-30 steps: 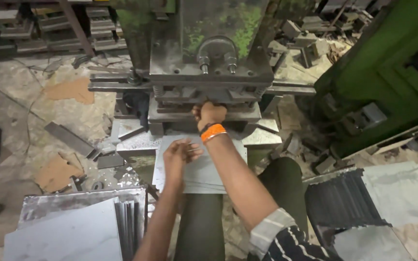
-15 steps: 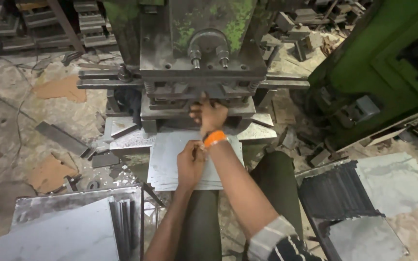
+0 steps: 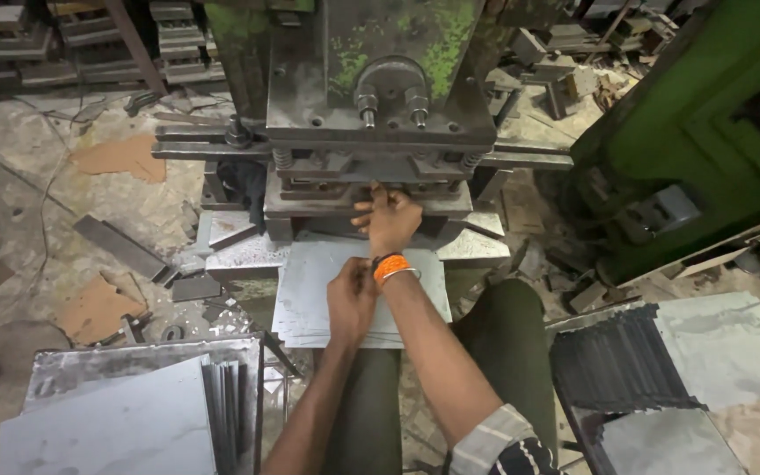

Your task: Using a stamping machine to process metal sheets into specific industrial components.

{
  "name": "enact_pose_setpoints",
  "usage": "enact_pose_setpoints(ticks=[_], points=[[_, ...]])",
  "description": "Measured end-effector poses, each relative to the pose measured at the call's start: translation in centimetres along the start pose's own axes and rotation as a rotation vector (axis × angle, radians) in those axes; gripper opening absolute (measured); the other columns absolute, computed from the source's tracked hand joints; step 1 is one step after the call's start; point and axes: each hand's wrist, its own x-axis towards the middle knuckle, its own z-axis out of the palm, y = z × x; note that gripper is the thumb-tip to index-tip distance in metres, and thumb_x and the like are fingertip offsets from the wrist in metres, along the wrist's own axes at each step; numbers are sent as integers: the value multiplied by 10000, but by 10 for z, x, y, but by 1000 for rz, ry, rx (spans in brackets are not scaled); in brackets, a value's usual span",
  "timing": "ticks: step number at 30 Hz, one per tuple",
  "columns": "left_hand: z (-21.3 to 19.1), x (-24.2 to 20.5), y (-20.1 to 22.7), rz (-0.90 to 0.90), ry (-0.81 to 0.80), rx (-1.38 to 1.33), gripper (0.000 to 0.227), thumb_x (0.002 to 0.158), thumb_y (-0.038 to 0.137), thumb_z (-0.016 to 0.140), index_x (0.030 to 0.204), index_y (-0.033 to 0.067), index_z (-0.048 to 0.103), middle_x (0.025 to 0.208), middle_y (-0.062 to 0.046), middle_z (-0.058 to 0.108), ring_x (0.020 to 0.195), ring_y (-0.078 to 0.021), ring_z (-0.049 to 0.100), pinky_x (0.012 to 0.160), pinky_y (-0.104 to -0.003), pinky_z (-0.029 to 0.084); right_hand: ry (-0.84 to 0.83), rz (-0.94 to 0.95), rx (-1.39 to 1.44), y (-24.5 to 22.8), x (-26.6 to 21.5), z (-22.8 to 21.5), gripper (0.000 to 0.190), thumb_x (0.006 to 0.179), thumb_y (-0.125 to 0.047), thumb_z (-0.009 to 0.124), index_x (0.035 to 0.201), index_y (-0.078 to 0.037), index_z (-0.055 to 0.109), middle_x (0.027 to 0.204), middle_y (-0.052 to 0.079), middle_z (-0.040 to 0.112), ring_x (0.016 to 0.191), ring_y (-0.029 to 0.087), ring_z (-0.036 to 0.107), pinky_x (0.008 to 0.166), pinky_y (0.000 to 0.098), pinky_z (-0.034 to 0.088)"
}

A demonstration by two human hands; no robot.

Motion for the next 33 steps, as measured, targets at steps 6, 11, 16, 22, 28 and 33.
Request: enact_pose_setpoints(ticks=[6,11,16,22,28,33], points=[[3,4,7,-34,91,-23,187,948,59,547,985,109,724,680,-132,718,672,-242,707,746,-378,578,20,-29,49,7,3,2,184,935,-151,690,841,6,675,670,179,744,413,238,676,350,299,533],[1,6,9,-57,165,-32,157,969,124,603,1012,123,754,705,-122,737,613,-220,706,657,-352,574,5,-53,55,9,4,1,205,921,-157,698,818,19,677,659,194,735,410,248,675,351,298,531],[-2,7,14,-67,162,-33,153,984,128,605,1020,103,752,704,-121,741,595,-223,699,624,-340,568,-6,-80,64,14,7,1,222,907,-165,706,803,28,673,652,205,729,407,258,675,344,308,534],[-7,7,-4,-60,159,0,153,979,124,606,1045,122,745,739,-150,746,684,-288,732,672,-410,570,3,-79,21,18,10,1,189,912,-135,681,820,29,666,656,200,732,408,271,677,340,321,540],[-6,8,-8,-78,159,-60,163,984,116,567,1021,113,726,734,-124,754,670,-232,723,698,-366,594,12,-82,26,18,12,2,209,899,-162,694,785,11,669,649,195,732,402,271,675,334,328,537],[-6,8,-7,-80,130,-134,162,983,58,563,1035,53,716,760,-206,740,623,-249,707,653,-372,612,25,-24,-47,14,12,5,163,906,-167,665,846,-17,690,666,156,750,403,238,676,353,317,550]])
